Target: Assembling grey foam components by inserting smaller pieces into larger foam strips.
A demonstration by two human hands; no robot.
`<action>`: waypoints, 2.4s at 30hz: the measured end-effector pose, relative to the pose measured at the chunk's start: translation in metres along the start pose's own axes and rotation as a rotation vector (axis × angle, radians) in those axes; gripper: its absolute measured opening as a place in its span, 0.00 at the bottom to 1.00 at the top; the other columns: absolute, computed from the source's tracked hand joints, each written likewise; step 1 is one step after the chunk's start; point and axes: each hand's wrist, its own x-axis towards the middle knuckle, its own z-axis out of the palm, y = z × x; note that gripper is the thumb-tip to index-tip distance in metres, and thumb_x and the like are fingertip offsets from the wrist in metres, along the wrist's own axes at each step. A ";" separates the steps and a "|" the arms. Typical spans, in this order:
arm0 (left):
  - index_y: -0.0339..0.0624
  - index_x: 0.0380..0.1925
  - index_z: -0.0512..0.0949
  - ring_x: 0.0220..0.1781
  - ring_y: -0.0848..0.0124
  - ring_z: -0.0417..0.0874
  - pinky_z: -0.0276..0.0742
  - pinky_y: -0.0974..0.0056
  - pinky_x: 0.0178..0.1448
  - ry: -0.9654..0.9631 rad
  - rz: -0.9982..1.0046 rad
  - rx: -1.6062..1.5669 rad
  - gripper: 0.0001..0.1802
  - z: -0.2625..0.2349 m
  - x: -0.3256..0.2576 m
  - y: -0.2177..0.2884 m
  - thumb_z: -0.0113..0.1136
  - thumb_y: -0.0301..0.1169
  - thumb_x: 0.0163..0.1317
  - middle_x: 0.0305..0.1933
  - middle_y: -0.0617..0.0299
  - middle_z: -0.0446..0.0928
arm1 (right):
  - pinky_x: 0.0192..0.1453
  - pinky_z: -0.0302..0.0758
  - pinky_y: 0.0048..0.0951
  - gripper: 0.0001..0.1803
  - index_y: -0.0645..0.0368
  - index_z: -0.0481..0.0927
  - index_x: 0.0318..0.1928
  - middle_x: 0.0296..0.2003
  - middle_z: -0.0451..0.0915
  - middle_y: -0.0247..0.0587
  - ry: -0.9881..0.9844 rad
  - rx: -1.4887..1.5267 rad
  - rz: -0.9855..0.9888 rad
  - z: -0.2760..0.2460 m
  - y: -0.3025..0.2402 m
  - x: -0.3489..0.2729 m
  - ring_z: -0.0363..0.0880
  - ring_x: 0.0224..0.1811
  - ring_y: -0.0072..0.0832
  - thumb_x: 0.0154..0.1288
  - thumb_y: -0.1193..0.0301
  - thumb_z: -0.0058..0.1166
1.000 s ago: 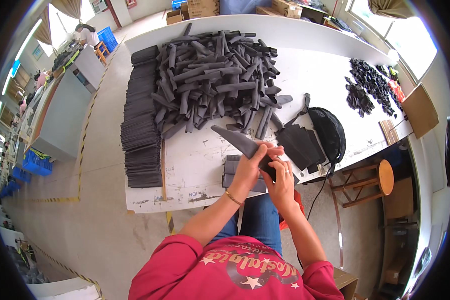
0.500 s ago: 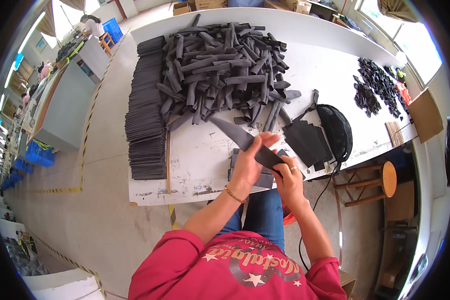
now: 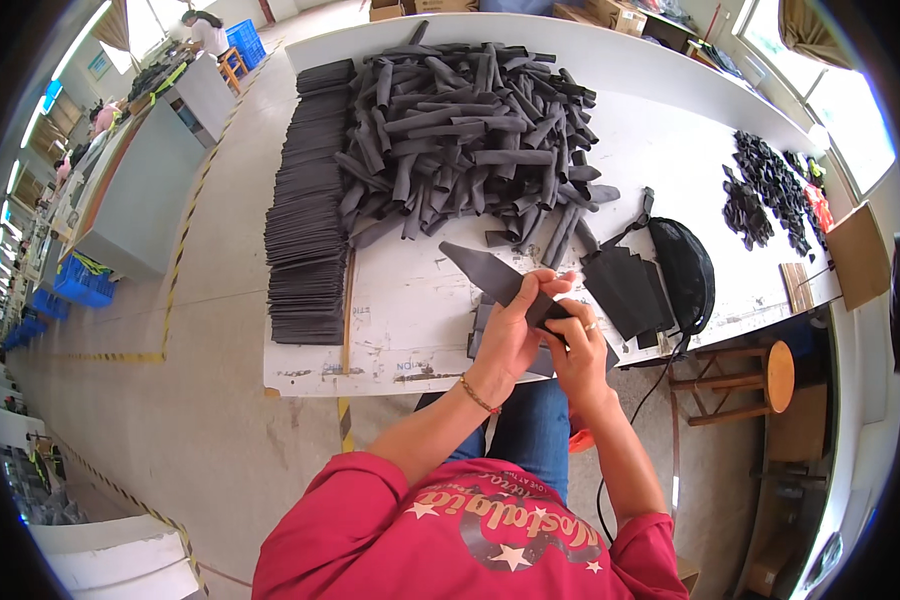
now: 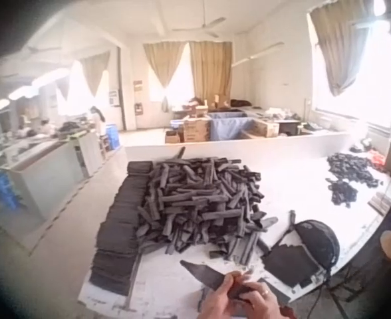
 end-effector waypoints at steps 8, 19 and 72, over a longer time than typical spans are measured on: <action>0.37 0.52 0.75 0.61 0.63 0.78 0.73 0.57 0.63 0.110 0.001 -0.024 0.17 0.003 0.003 0.016 0.52 0.39 0.73 0.50 0.52 0.82 | 0.38 0.76 0.44 0.13 0.61 0.76 0.41 0.42 0.76 0.48 -0.185 0.005 0.160 -0.022 0.003 -0.005 0.79 0.38 0.49 0.57 0.79 0.63; 0.34 0.48 0.75 0.50 0.57 0.84 0.76 0.55 0.63 0.051 0.229 -0.076 0.18 0.017 0.009 0.028 0.55 0.40 0.71 0.42 0.54 0.82 | 0.33 0.75 0.38 0.10 0.63 0.79 0.35 0.35 0.78 0.45 -0.020 0.017 -0.004 -0.025 0.003 0.014 0.79 0.32 0.42 0.52 0.81 0.66; 0.39 0.49 0.76 0.68 0.59 0.72 0.64 0.54 0.72 -0.141 0.267 0.157 0.20 0.011 0.005 0.043 0.47 0.44 0.74 0.51 0.50 0.81 | 0.40 0.70 0.19 0.12 0.63 0.79 0.38 0.31 0.77 0.30 0.064 0.845 0.863 0.009 -0.028 0.043 0.73 0.33 0.15 0.74 0.66 0.52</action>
